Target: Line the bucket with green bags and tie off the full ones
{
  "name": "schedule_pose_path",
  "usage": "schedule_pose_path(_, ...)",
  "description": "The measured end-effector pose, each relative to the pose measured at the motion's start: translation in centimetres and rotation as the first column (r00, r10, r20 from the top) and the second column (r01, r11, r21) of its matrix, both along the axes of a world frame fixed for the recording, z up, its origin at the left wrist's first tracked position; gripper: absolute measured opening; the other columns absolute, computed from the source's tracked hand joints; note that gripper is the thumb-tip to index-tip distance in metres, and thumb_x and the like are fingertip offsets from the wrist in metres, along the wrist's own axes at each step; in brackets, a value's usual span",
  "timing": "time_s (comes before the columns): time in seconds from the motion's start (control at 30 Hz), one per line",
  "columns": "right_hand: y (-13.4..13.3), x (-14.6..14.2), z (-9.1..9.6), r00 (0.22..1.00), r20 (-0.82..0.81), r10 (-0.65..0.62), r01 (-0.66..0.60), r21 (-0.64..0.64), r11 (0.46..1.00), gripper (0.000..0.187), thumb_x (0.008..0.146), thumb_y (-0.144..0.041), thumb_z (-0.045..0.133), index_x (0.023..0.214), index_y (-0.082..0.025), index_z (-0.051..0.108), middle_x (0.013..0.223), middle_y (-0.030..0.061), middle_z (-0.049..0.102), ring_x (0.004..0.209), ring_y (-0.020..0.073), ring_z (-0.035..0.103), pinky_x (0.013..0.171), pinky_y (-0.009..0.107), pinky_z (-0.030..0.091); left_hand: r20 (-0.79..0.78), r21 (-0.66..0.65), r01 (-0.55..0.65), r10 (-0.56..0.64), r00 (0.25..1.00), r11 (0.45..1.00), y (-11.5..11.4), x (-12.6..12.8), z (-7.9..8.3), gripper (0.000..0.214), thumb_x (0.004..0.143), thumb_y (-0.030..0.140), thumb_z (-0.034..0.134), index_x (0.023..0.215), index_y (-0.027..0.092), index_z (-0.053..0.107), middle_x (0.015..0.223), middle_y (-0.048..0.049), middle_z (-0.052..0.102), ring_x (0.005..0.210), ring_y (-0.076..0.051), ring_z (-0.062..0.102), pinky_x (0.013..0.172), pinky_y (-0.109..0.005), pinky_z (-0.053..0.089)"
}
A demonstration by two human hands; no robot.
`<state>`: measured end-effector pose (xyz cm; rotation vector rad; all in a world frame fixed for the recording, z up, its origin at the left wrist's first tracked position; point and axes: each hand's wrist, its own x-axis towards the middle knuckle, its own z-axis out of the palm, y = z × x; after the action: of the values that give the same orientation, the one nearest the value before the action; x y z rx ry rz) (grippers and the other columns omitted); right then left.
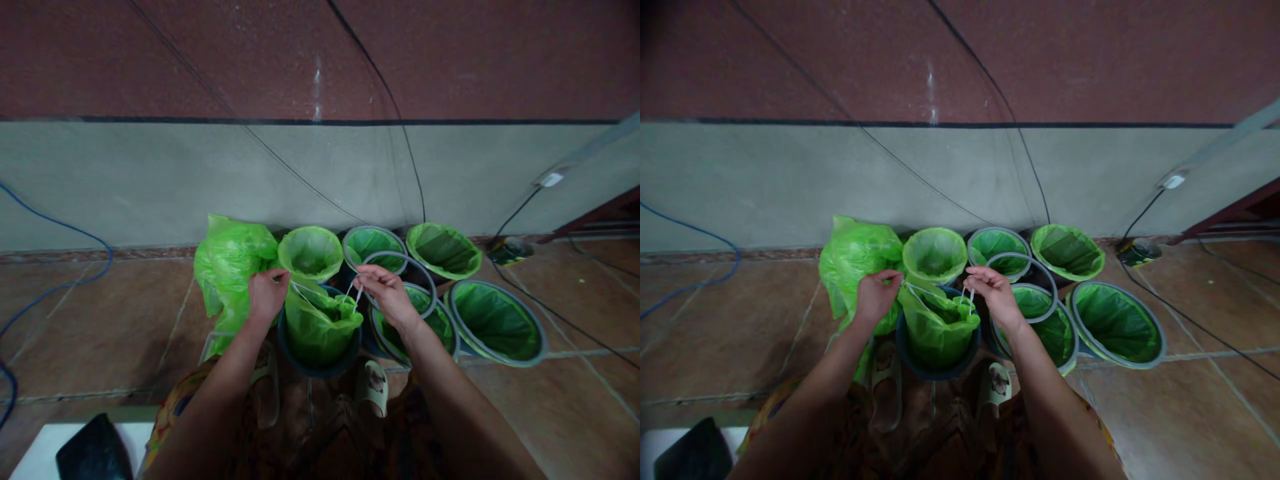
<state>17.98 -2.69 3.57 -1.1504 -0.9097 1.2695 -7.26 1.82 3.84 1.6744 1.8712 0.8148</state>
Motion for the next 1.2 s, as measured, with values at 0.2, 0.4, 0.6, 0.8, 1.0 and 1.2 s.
schedule_pose_path(0.2,-0.2,-0.1,1.5,0.994,-0.108,0.016,-0.018,-0.017,1.000,0.034,0.066,-0.037,0.081,0.096,-0.023,0.071,0.086,0.0014,0.071,0.081,0.0151,0.065,0.081,0.032,0.052,0.656,0.150,0.107,-0.179,0.733,0.983,-0.5,0.8,2.5,0.024,0.073,0.034,0.072,0.089,0.017,0.076,0.086,-0.0040,0.077,0.084,-0.020,0.070,0.086,-0.032,0.053)
schedule_pose_path(0.4,-0.2,-2.4,0.5,0.971,-0.064,0.229,-0.230,-0.007,0.973,0.049,0.065,-0.033,0.081,0.112,-0.026,0.066,0.082,-0.0024,0.068,0.066,0.0102,0.057,0.060,0.023,0.046,0.814,0.191,0.396,-0.370,0.448,0.898,-1.8,2.7,4.4,0.031,0.072,0.033,0.076,0.100,0.020,0.076,0.095,-0.0049,0.077,0.092,-0.020,0.070,0.087,-0.032,0.052)
schedule_pose_path(0.6,0.0,-5.2,-0.6,0.915,0.137,0.379,-0.378,-0.037,0.925,0.029,0.074,-0.047,0.072,0.081,-0.019,0.068,0.061,-0.0046,0.056,0.049,0.0066,0.043,0.045,0.020,0.033,0.777,0.146,0.476,-0.399,0.488,0.867,-1.4,4.9,2.6,0.044,0.082,0.035,0.065,0.122,0.017,0.065,0.109,-0.0087,0.074,0.098,-0.021,0.069,0.089,-0.033,0.052)
schedule_pose_path(0.8,0.6,-4.1,0.5,0.981,-0.020,0.193,-0.193,0.004,0.981,0.033,0.076,-0.051,0.071,0.078,-0.018,0.068,0.058,-0.0043,0.054,0.043,0.0052,0.034,0.041,0.022,0.023,0.363,-0.046,0.468,-0.422,0.831,0.882,-0.9,5.2,-1.1,0.035,0.088,0.021,0.050,0.119,0.015,0.064,0.110,-0.0077,0.072,0.100,-0.019,0.066,0.094,-0.029,0.048)
schedule_pose_path(1.0,0.3,-3.0,1.9,0.973,-0.182,0.140,-0.133,0.046,0.990,0.027,0.072,-0.042,0.078,0.077,-0.018,0.068,0.058,-0.0048,0.052,0.047,0.0052,0.032,0.046,0.022,0.026,0.270,-0.099,0.638,-0.596,0.756,0.764,-2.5,6.4,-3.5,0.029,0.091,0.028,0.043,0.086,0.017,0.069,0.085,-0.0040,0.073,0.082,-0.017,0.065,0.084,-0.029,0.049)
schedule_pose_path(1.2,0.0,-1.5,2.8,0.961,-0.251,0.117,-0.096,0.096,0.991,0.028,0.074,-0.033,0.077,0.099,-0.023,0.071,0.070,-0.0027,0.063,0.058,0.0074,0.049,0.058,0.021,0.040,0.497,-0.221,0.294,-0.151,0.854,0.930,-1.1,6.2,-5.4,0.023,0.085,0.026,0.047,0.077,0.014,0.065,0.061,-0.0022,0.063,0.056,-0.013,0.056,0.060,-0.025,0.044)
